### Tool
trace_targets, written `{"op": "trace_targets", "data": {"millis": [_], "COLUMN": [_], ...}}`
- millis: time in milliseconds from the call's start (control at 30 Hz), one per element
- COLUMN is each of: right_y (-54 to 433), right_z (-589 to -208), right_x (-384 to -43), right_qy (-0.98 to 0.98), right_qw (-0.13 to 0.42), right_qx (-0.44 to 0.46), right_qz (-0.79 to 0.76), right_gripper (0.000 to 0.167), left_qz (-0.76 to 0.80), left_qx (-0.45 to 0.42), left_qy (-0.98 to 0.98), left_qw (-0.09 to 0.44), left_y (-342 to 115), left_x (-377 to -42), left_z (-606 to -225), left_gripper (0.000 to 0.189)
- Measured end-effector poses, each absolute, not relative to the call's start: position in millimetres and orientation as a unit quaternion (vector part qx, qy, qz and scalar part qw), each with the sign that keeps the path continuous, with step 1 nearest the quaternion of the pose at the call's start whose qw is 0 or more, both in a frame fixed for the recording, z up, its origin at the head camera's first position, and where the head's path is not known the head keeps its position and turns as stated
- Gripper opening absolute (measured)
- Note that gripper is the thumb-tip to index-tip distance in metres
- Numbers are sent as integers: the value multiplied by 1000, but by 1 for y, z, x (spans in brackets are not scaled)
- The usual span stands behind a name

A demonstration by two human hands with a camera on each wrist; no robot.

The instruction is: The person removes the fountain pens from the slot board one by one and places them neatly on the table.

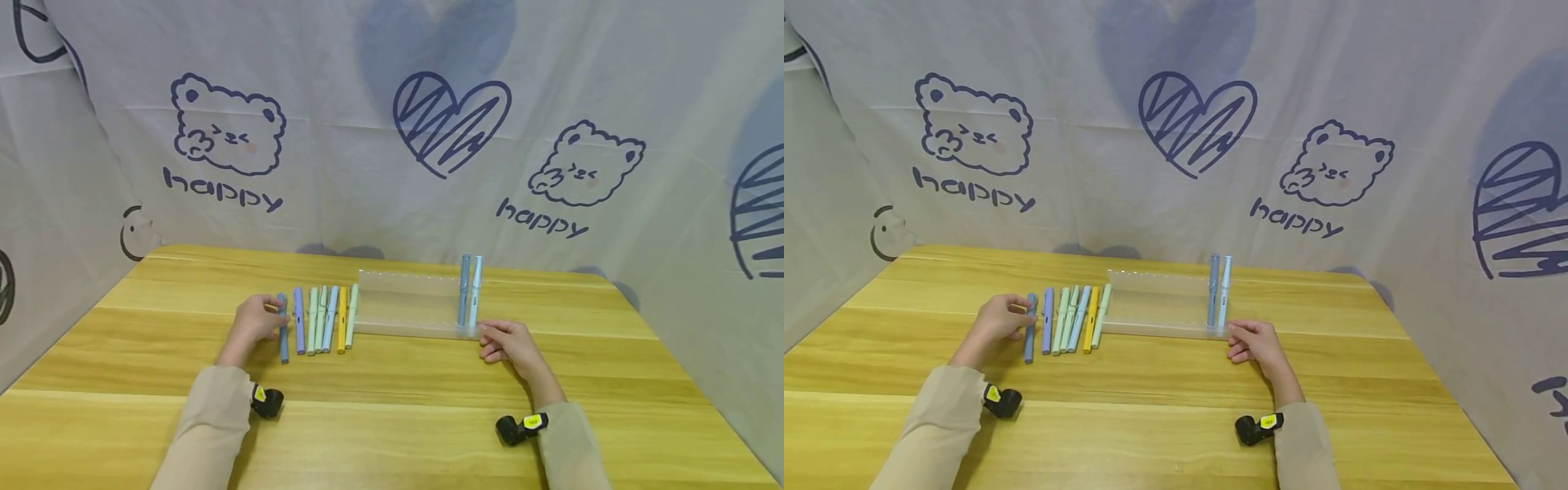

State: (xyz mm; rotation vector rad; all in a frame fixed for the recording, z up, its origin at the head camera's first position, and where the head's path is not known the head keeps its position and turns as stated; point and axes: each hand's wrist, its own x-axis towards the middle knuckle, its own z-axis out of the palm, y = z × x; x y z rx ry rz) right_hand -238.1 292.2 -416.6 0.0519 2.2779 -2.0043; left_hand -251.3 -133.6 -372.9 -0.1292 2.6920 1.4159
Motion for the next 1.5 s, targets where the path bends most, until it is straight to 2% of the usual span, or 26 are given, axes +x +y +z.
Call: {"op": "trace_targets", "data": {"millis": [833,1233,1500], "right_y": [292,291,293], "right_z": [-414,-413,-415], "right_x": [-239,-240,-240], "right_qy": [751,748,743], "right_qw": [56,57,54], "right_qx": [19,19,12], "right_qz": [-658,-661,-667], "right_gripper": [40,39,39], "left_qz": [434,486,500], "left_qx": [13,63,77], "left_qy": [899,871,862], "left_qw": [-50,-42,-13], "left_y": [-104,-80,-56], "left_x": [-257,-264,-266], "left_z": [-356,-357,-355], "left_gripper": [28,25,25]}}
